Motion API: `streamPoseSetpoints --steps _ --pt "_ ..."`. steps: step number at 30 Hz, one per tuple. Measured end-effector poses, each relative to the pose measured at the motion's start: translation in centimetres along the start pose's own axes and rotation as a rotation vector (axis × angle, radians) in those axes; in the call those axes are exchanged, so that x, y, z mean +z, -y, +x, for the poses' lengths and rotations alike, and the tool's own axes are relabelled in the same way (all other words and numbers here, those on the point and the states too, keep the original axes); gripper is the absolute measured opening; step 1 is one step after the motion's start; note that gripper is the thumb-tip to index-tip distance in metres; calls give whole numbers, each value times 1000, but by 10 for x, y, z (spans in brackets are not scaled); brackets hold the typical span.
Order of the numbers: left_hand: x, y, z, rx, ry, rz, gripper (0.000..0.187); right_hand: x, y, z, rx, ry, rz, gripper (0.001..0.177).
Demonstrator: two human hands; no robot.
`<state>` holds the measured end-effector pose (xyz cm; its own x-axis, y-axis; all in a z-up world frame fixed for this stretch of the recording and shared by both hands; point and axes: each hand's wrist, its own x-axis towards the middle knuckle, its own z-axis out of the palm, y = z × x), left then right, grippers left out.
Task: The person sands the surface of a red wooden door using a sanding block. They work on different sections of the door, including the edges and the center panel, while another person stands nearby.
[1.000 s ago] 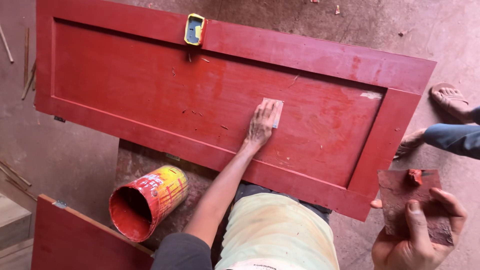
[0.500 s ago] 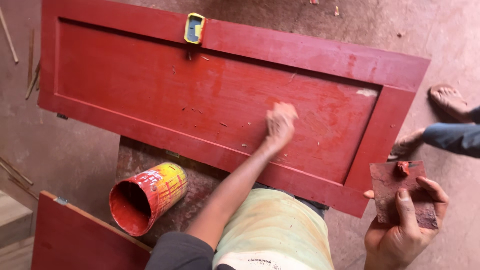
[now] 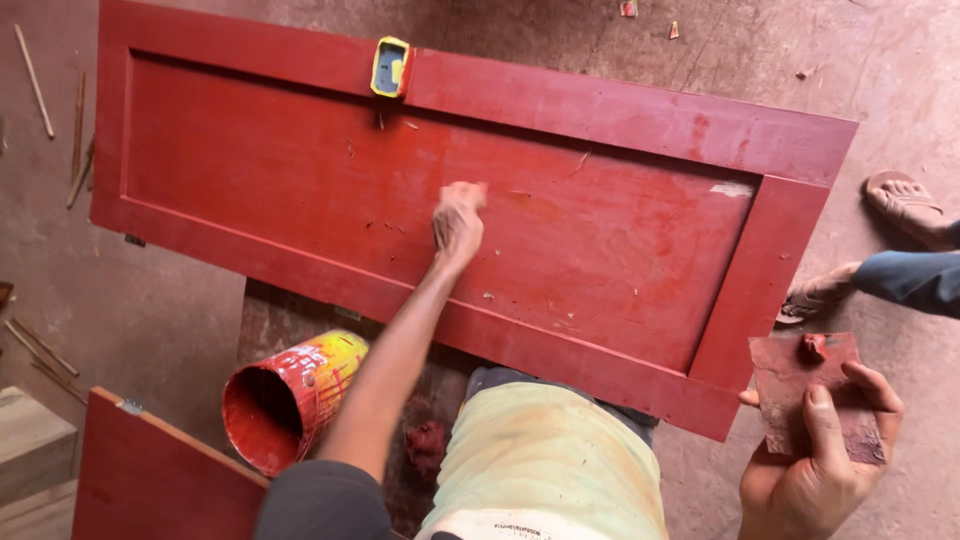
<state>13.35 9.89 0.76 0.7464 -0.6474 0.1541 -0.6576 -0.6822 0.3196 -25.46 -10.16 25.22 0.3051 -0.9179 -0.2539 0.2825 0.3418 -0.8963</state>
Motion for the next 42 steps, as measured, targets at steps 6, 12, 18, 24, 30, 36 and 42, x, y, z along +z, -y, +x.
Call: streamPoseSetpoints --steps 6,12,18,24,30,36,42 --pt "76 -102 -18 -79 -69 17 20 -20 -14 -1 26 55 84 29" --pt "87 -166 -47 255 20 70 39 -18 -15 4 33 92 62 30" --pt "65 -139 -57 496 -108 193 46 -37 -15 6 41 58 36 35" --pt "46 -119 -23 -144 135 26 15 -60 -16 1 42 -3 74 27" --pt "119 -207 -20 -188 162 44 22 -74 -20 -4 57 -9 56 26" --pt "124 -251 -32 177 195 -98 16 -70 -20 -2 75 20 69 36" --pt "96 -174 -46 479 -267 175 46 -79 -25 -1 85 16 48 27"
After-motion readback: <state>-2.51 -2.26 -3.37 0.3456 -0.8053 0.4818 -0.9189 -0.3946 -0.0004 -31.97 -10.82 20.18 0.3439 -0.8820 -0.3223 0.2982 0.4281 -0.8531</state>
